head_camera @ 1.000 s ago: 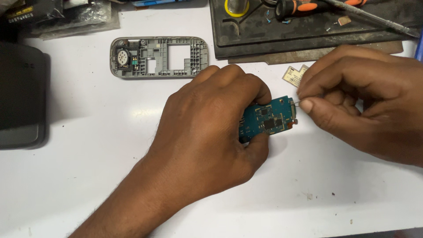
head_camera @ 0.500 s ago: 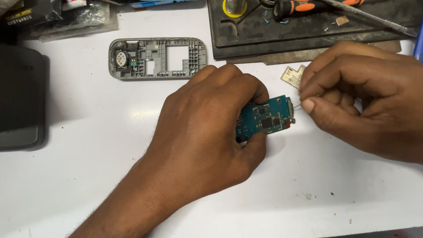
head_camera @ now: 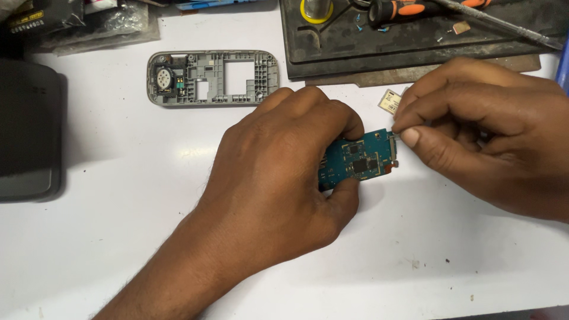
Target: The person holds a small green circuit board and uses a soldering iron to apply heat to a connector area. They then flip the board and use a small brush to clean the back side. The person continues to apply heat with the soldering iron to the same connector area.
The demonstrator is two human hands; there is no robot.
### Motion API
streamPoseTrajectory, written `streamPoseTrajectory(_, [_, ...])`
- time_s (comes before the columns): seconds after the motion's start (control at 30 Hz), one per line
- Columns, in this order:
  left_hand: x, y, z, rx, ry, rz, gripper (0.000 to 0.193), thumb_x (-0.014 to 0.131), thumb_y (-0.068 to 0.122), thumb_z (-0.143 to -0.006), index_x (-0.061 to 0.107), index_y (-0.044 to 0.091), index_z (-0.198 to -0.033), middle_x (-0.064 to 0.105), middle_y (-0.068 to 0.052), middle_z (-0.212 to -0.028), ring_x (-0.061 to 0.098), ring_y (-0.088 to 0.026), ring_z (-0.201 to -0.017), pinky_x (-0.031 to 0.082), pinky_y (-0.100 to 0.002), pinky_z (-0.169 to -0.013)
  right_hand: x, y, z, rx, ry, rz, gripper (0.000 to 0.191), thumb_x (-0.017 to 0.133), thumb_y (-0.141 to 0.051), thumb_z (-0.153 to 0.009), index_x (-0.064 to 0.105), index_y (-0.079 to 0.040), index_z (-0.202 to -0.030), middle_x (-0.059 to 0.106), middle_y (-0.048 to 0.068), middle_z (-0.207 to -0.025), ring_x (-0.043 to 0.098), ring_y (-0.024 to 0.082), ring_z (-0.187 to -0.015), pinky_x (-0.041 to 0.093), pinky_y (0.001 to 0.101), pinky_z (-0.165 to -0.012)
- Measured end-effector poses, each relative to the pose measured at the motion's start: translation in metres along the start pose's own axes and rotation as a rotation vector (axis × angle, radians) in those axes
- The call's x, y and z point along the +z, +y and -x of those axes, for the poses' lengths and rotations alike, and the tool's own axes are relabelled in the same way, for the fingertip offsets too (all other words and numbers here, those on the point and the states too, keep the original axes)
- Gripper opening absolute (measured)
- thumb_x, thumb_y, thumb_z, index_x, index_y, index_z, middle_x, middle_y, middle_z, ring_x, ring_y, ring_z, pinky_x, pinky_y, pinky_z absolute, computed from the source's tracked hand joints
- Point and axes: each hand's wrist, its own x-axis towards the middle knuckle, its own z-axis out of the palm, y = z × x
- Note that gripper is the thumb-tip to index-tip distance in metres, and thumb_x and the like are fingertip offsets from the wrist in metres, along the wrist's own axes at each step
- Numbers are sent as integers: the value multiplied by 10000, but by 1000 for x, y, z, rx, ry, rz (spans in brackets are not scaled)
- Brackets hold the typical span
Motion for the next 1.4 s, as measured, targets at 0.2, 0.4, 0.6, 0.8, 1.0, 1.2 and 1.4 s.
streamPoseTrajectory(0.2, [-1, 1, 0, 14, 11, 10, 301, 820, 72, -701, 683, 61, -970, 628, -49, -882, 614, -219, -832, 495, -378, -648, 0, 0, 0, -26, 9, 6, 86, 701, -117, -898, 738, -50, -937, 715, 71, -1031, 628, 84, -675, 484, 223, -511])
streamPoseTrajectory(0.4, [-1, 2, 0, 13, 9, 9, 313, 825, 81, -704, 684, 59, -982, 623, -52, -888, 613, -222, -836, 496, -380, -650, 0, -2, 0, 30, 15, 7, 118, 679, -137, -933, 734, -36, -960, 718, 75, -1006, 626, 95, -661, 485, 227, -499])
streamPoseTrajectory(0.6, [0, 2, 1, 21, 11, 7, 302, 820, 69, -711, 685, 59, -982, 622, -52, -890, 610, -219, -836, 497, -376, -645, 2, -1, 0, 67, 18, 3, 150, 663, -169, -953, 731, -38, -981, 730, 72, -990, 636, 94, -680, 504, 228, -526])
streamPoseTrajectory(0.8, [1, 1, 0, 13, -4, 7, 296, 819, 68, -719, 686, 65, -984, 620, -44, -892, 607, -206, -833, 496, -364, -637, 2, 1, 1, 77, -2, 27, 157, 664, -188, -939, 727, -48, -973, 737, 69, -959, 636, 100, -667, 503, 241, -514])
streamPoseTrajectory(1.0, [1, 1, 1, 32, 12, 6, 303, 817, 61, -716, 683, 56, -988, 621, -50, -897, 606, -212, -840, 497, -367, -644, 2, 0, 4, 54, 17, 6, 138, 675, -178, -937, 717, -51, -970, 753, 70, -988, 637, 95, -681, 506, 239, -528])
streamPoseTrajectory(1.2, [1, 1, 1, 24, 0, 7, 311, 825, 69, -712, 684, 57, -989, 621, -46, -893, 605, -207, -839, 495, -364, -636, 2, -1, 3, 54, 23, 0, 128, 680, -164, -937, 709, -49, -984, 753, 71, -983, 629, 91, -665, 496, 239, -515])
streamPoseTrajectory(1.4, [2, 0, 1, 18, -6, 7, 314, 828, 71, -708, 689, 59, -989, 620, -43, -885, 604, -202, -836, 493, -362, -632, 3, -2, 3, 33, 19, 30, 119, 686, -157, -924, 718, -51, -968, 756, 70, -985, 629, 89, -666, 498, 241, -516])
